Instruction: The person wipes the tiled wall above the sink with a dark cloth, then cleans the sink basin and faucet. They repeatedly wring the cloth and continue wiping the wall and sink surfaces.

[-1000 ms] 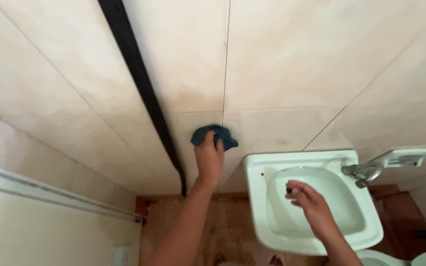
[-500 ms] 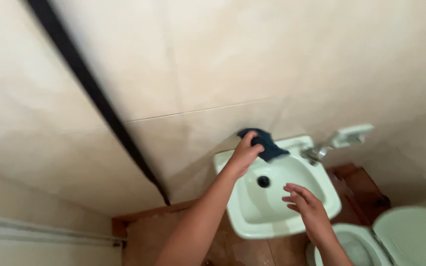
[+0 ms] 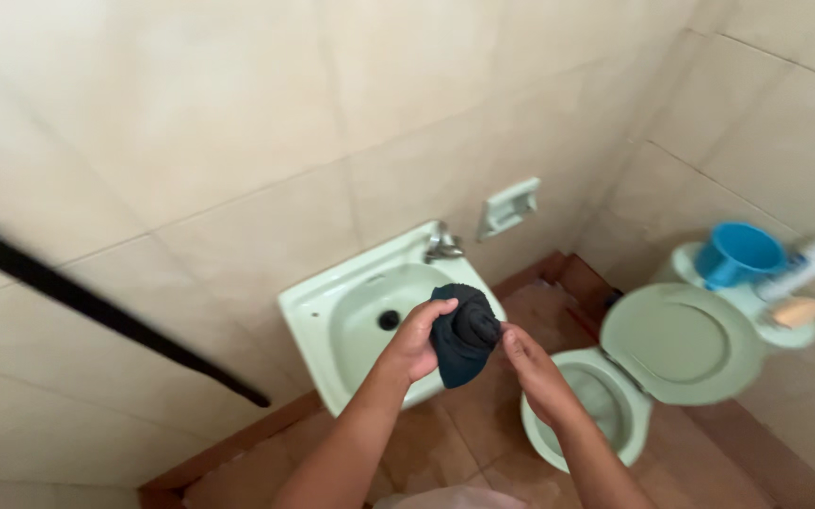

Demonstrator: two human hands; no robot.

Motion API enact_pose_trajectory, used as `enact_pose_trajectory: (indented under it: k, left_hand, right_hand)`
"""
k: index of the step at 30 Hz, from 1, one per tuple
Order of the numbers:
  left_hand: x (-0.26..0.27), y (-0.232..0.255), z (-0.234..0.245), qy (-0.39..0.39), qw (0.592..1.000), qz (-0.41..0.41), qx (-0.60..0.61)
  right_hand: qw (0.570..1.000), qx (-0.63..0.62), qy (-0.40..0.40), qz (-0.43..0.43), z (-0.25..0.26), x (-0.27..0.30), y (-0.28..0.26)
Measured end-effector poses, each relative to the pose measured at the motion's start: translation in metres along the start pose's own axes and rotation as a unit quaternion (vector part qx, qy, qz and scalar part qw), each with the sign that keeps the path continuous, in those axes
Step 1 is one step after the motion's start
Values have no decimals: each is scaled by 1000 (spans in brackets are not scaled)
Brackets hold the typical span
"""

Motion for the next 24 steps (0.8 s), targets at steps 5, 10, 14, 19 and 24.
enact_pose_trajectory:
  k: [5,10,14,19,24]
  left_hand:
    - [3,-73,-47,-56,996,61,-35]
    - [13,-136,-84,-90,986,105,-90]
    - [17,-161,-105,-86,983,125,-104]
    - [11,-175,-105,-61,973,131,-178]
    - [-20,-176,-93,-1,968,90,-235]
  right_hand:
    - [992,-117,-51,11,60,45,9]
    - [988,-156,-15,-5,116,85,16]
    - [984,-171,38,-12,161,113,19]
    - [965,-252,67,26,202,130,23]
    - [944,-315,92,42,233,142,23]
Point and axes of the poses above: each hand's wrist, its own x-axis away from the middle knuckle, its own z-axis out of the back of the hand, y = z × x, the point moved 8 cm from there along -x, towards the middle knuckle, and after that the axes turned 10 degrees about -z, right-handed, at the moved point
